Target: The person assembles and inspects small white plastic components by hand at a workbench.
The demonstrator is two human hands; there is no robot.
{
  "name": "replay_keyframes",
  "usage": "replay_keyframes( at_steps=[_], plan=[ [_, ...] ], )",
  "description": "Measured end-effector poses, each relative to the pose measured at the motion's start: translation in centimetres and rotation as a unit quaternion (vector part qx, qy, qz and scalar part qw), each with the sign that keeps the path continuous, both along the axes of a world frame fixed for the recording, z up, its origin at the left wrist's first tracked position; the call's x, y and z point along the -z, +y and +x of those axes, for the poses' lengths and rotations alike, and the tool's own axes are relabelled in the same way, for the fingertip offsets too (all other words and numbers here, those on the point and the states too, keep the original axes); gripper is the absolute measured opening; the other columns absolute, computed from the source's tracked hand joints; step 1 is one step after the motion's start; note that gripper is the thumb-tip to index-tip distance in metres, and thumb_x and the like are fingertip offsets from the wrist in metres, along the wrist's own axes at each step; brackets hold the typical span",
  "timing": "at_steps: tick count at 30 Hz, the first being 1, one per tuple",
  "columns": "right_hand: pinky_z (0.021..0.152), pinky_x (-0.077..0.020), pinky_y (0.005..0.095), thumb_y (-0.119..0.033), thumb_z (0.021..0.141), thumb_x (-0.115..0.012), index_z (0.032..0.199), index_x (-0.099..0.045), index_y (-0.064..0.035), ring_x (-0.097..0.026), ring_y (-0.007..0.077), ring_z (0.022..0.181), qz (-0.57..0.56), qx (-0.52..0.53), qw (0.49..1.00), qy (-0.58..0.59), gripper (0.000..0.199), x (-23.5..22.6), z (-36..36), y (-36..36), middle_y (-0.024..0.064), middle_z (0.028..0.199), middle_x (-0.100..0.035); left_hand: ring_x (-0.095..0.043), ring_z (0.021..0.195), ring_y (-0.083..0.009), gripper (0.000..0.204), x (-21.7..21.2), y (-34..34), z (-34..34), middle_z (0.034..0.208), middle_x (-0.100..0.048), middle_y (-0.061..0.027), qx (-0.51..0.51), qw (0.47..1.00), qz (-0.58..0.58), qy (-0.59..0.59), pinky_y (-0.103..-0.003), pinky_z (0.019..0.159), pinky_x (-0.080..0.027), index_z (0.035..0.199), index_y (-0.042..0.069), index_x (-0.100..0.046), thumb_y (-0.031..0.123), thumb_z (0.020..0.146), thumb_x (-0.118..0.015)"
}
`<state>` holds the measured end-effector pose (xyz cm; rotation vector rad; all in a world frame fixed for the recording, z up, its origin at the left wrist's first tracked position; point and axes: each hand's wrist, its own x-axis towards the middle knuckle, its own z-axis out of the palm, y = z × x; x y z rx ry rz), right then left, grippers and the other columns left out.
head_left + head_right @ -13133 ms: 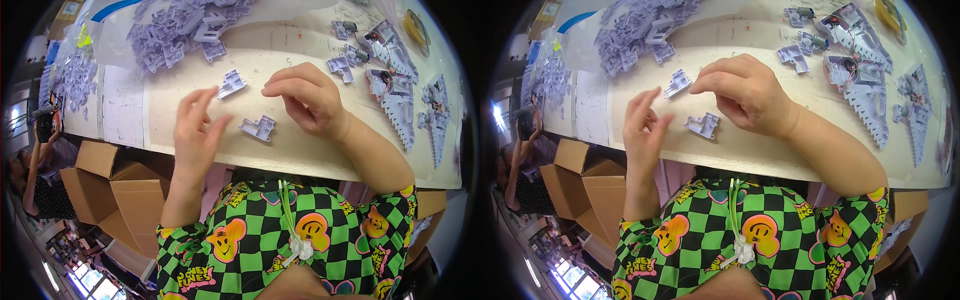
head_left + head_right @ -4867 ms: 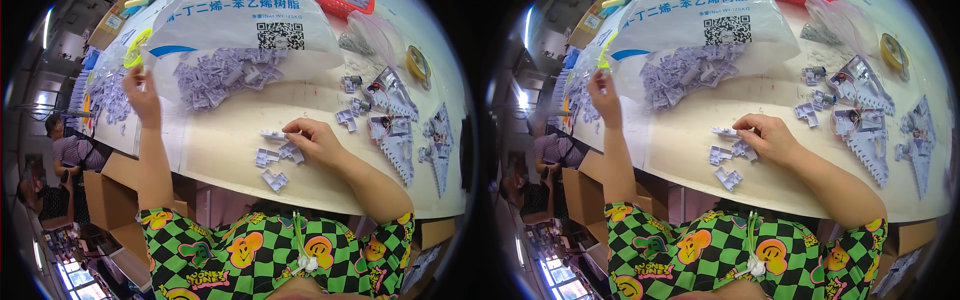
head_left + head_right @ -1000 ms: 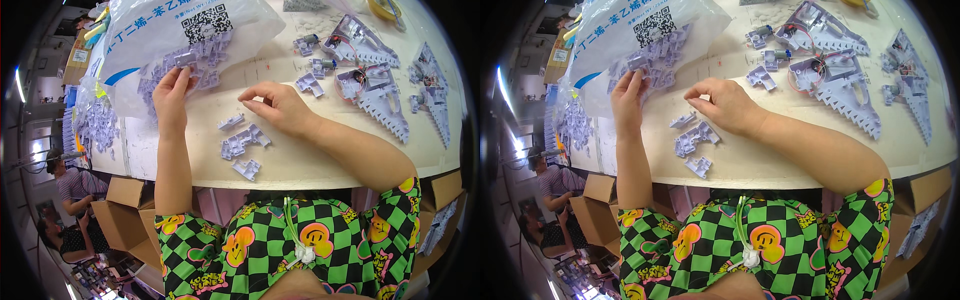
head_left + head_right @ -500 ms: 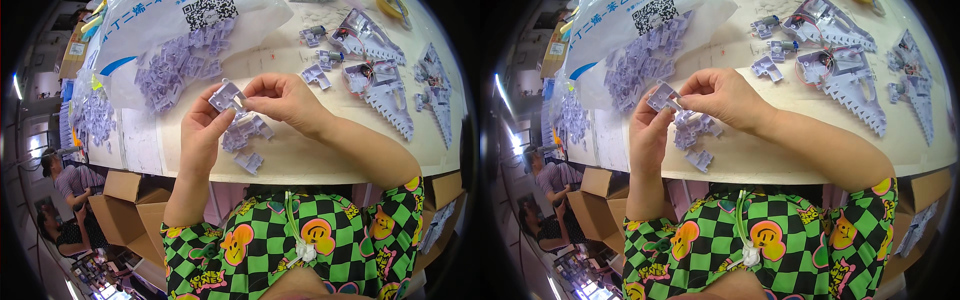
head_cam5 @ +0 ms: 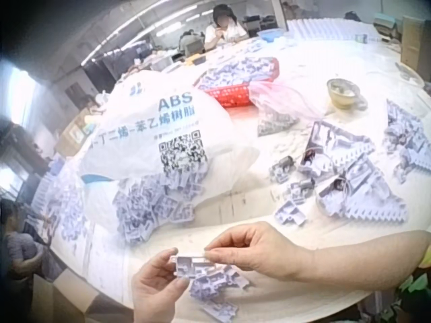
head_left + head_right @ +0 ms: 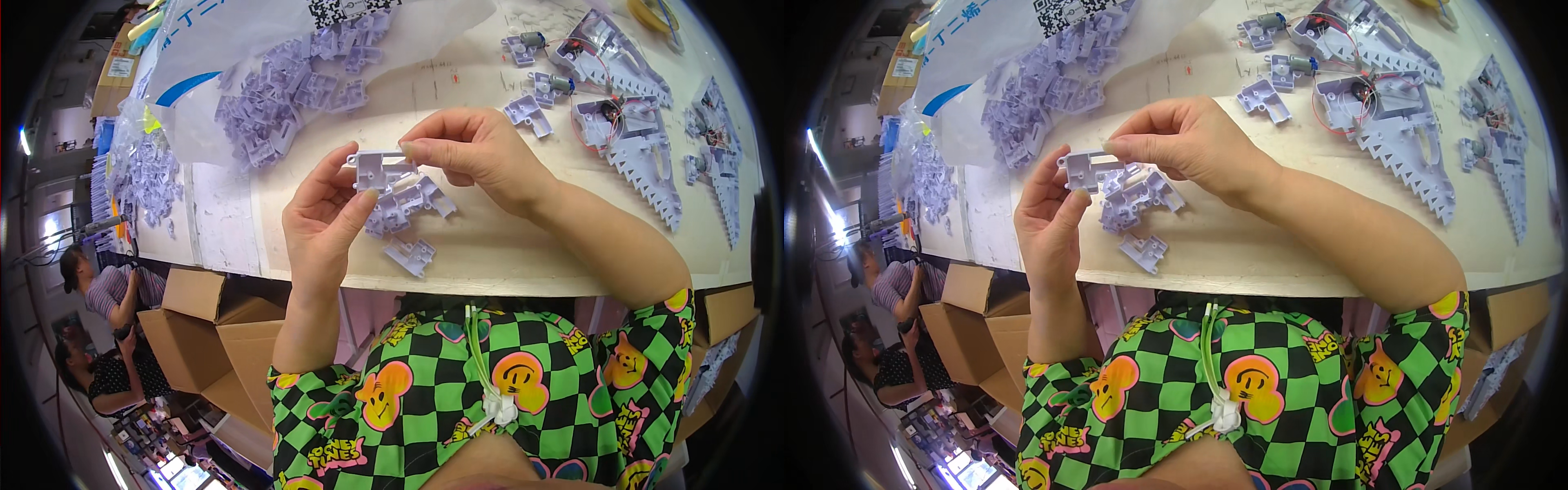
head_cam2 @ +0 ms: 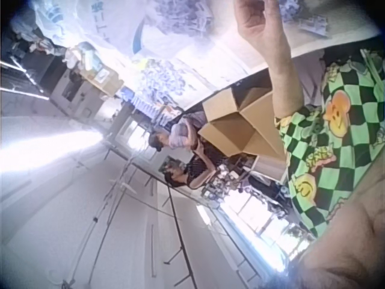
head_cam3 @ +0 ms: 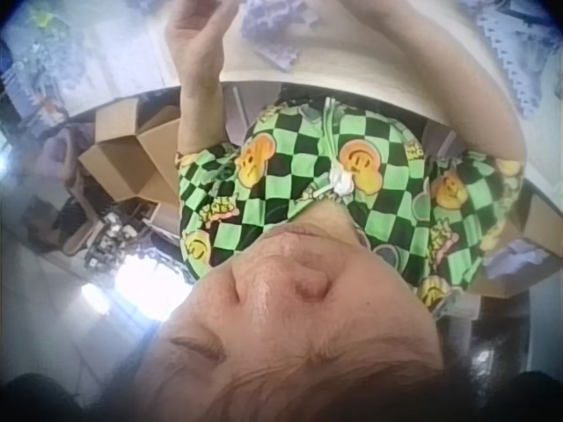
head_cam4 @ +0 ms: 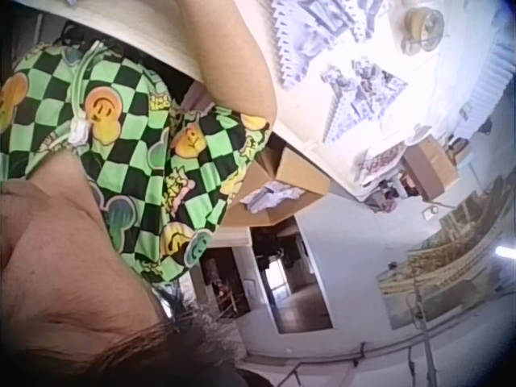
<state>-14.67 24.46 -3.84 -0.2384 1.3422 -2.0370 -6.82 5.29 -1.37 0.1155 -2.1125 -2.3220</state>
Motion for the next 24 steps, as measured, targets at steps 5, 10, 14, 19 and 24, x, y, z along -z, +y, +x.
replay_keyframes(
  at_steps=[5,10,14,19,24],
  plan=[
    [0.046,-0.0285,0.0166,-0.018,0.084,-0.066,0.093,-0.067,-0.0038,-0.037,0.0013,0.052,-0.014,0.000,0.999,-0.036,0.017,0.3,-0.1,0.0,0.0004,0.079,-0.065,-0.056,0.086,-0.0115,0.049,0.3,0.1,0.0,0.095,-0.060,-0.0062,-0.001,0.999,-0.045,0.024,-0.025,0.079,-0.044,0.122,-0.002,-0.052,-0.002,0.076,-0.068],
    [0.046,-0.0279,0.0164,-0.018,0.085,-0.066,0.093,-0.067,-0.0040,-0.037,0.0011,0.052,-0.014,-0.008,0.999,-0.051,0.017,0.1,0.0,-0.1,0.0003,0.078,-0.065,-0.055,0.084,-0.0110,0.050,0.1,0.2,0.5,0.093,-0.060,-0.0050,-0.006,0.997,-0.067,0.036,-0.025,0.079,-0.043,0.119,-0.002,-0.053,-0.002,0.072,-0.072],
    [0.047,-0.0294,0.0168,-0.019,0.084,-0.067,0.091,-0.067,-0.0035,-0.039,0.0011,0.054,0.009,-0.027,1.000,0.000,0.017,0.4,-0.1,-0.1,-0.0003,0.077,-0.064,-0.053,0.087,-0.0120,0.051,0.5,-0.6,0.5,0.095,-0.061,-0.0052,0.014,0.994,-0.103,0.046,-0.027,0.081,-0.042,0.118,-0.002,-0.054,0.000,0.071,-0.072],
    [0.068,-0.0473,0.0259,-0.022,0.080,-0.068,0.086,-0.068,-0.0024,-0.061,0.0120,0.072,0.173,-0.081,0.969,0.157,0.020,1.7,0.0,-0.2,0.0068,0.080,-0.066,-0.052,0.090,-0.0139,0.041,0.6,-4.4,-0.8,0.102,-0.063,-0.0060,-0.063,0.914,-0.391,0.088,-0.031,0.083,-0.040,0.117,0.002,-0.057,0.010,0.078,-0.067],
    [0.058,-0.0418,0.0226,-0.019,0.083,-0.066,0.088,-0.067,-0.0028,-0.052,0.0090,0.064,0.190,0.000,0.906,0.379,0.017,1.7,0.7,-0.2,0.0046,0.078,-0.061,-0.054,0.091,-0.0170,0.038,2.1,-6.5,-4.9,0.104,-0.063,-0.0057,-0.083,0.852,-0.503,0.120,-0.033,0.084,-0.040,0.114,0.005,-0.060,0.010,0.078,-0.067]
  ],
)
